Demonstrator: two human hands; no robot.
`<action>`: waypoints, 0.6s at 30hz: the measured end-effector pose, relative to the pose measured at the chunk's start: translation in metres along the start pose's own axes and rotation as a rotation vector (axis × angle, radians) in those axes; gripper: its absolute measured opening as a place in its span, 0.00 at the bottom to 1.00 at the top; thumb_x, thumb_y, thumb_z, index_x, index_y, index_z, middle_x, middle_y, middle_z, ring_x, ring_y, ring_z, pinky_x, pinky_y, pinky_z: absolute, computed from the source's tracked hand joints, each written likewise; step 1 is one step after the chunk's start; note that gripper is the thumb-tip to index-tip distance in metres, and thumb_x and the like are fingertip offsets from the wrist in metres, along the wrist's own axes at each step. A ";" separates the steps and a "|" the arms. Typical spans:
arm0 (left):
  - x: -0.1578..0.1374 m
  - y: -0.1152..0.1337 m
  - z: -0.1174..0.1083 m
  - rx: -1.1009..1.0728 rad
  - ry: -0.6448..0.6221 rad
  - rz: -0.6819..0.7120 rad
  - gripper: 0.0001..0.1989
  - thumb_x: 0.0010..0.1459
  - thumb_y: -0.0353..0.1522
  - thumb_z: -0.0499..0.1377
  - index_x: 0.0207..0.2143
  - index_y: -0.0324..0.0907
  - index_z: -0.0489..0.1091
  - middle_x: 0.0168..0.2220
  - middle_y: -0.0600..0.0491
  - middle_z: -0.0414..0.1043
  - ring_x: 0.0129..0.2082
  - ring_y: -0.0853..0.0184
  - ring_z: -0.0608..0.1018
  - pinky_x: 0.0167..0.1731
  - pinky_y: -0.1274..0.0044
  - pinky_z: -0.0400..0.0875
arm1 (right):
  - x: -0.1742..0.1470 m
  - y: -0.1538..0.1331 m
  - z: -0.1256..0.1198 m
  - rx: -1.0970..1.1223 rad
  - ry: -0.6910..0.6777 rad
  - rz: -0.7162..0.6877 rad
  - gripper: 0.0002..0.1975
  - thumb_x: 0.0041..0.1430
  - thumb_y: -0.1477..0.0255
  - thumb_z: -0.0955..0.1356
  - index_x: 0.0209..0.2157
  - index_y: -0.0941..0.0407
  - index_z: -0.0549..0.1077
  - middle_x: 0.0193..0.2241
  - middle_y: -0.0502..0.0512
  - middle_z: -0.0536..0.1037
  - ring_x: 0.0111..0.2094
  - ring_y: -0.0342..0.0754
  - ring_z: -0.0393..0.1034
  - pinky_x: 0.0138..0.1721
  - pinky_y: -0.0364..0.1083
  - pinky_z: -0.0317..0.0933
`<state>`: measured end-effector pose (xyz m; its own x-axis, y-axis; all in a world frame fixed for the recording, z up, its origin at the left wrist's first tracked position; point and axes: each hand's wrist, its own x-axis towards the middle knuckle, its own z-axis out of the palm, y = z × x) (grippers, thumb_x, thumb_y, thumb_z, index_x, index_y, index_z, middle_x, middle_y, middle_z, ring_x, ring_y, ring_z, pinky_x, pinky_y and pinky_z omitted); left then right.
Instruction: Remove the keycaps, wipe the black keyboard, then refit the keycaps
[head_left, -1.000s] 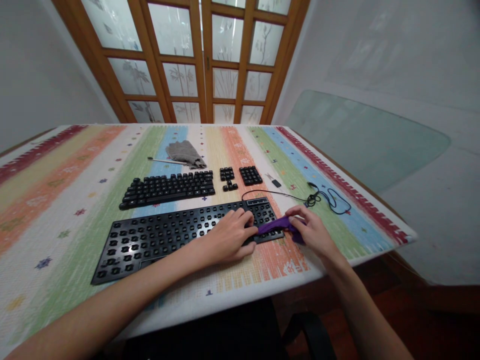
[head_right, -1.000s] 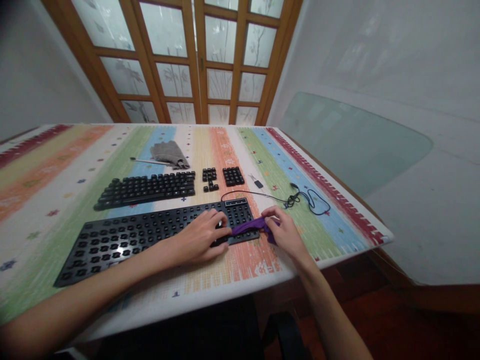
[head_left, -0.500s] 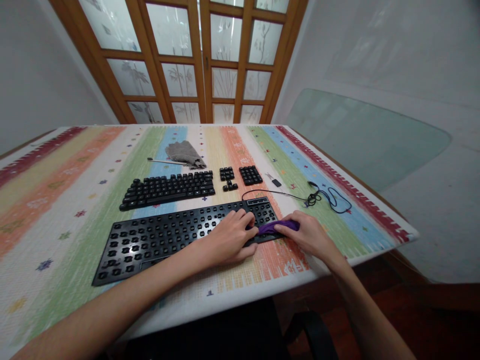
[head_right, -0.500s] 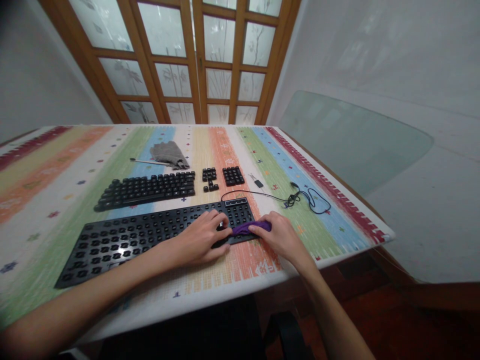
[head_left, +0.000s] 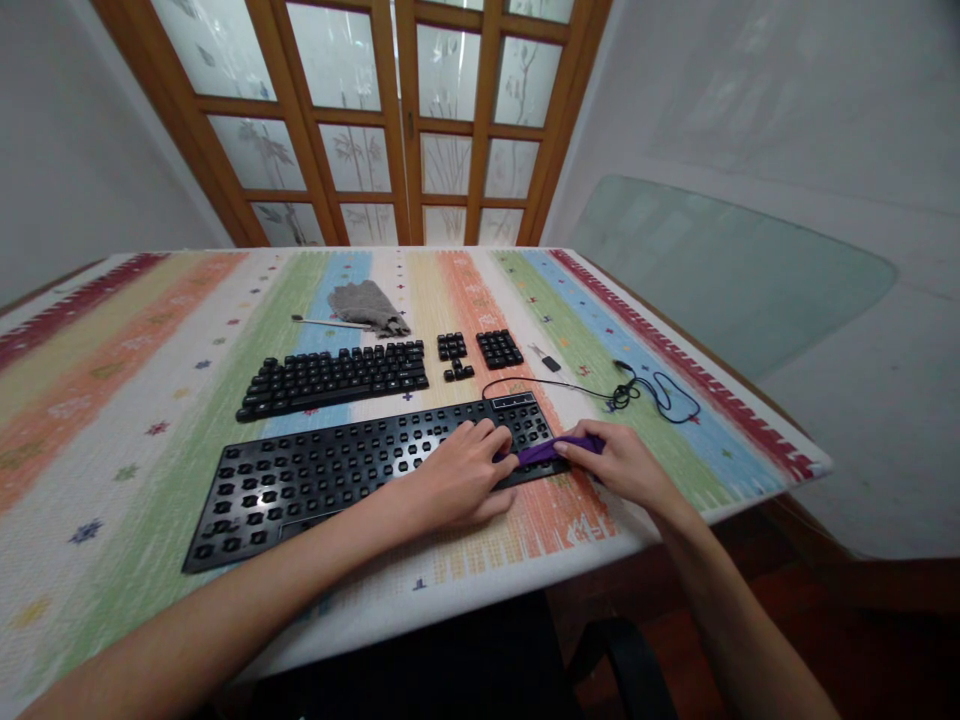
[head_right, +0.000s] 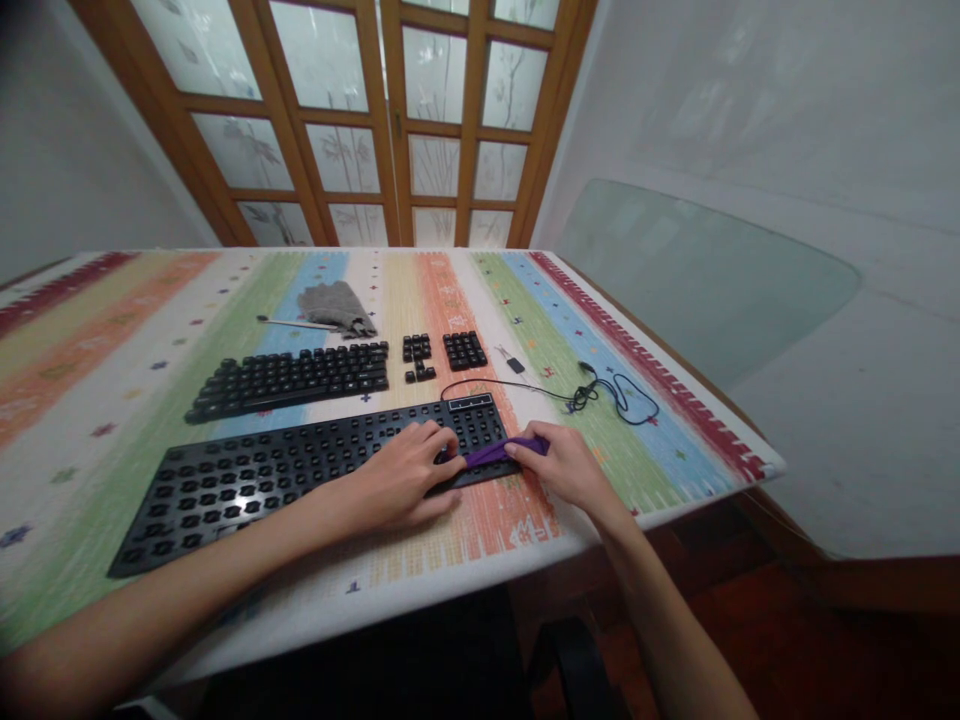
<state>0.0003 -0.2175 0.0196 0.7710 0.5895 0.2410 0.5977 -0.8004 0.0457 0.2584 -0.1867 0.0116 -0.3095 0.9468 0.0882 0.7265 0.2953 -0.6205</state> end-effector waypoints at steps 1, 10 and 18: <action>0.000 0.000 0.001 0.006 0.005 0.005 0.15 0.63 0.40 0.56 0.43 0.38 0.71 0.45 0.45 0.67 0.42 0.58 0.67 0.40 0.68 0.63 | 0.000 0.001 0.000 0.004 0.005 0.003 0.19 0.57 0.55 0.67 0.24 0.57 0.72 0.18 0.49 0.69 0.22 0.44 0.59 0.24 0.43 0.50; 0.003 0.001 0.001 0.021 -0.003 0.004 0.15 0.64 0.40 0.55 0.44 0.40 0.72 0.45 0.45 0.67 0.42 0.58 0.67 0.40 0.68 0.62 | 0.000 0.005 0.000 0.033 0.018 0.012 0.19 0.57 0.56 0.67 0.23 0.56 0.71 0.17 0.49 0.68 0.21 0.44 0.58 0.24 0.43 0.50; 0.005 0.003 0.002 0.046 0.008 0.023 0.15 0.63 0.40 0.55 0.45 0.39 0.72 0.43 0.45 0.68 0.41 0.58 0.67 0.41 0.67 0.62 | -0.001 0.006 0.003 0.090 0.044 0.038 0.18 0.57 0.56 0.67 0.22 0.56 0.69 0.18 0.50 0.69 0.22 0.45 0.59 0.24 0.43 0.50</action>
<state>0.0062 -0.2163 0.0189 0.7830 0.5698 0.2495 0.5894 -0.8078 -0.0049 0.2612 -0.1861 0.0058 -0.2545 0.9623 0.0961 0.6786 0.2485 -0.6912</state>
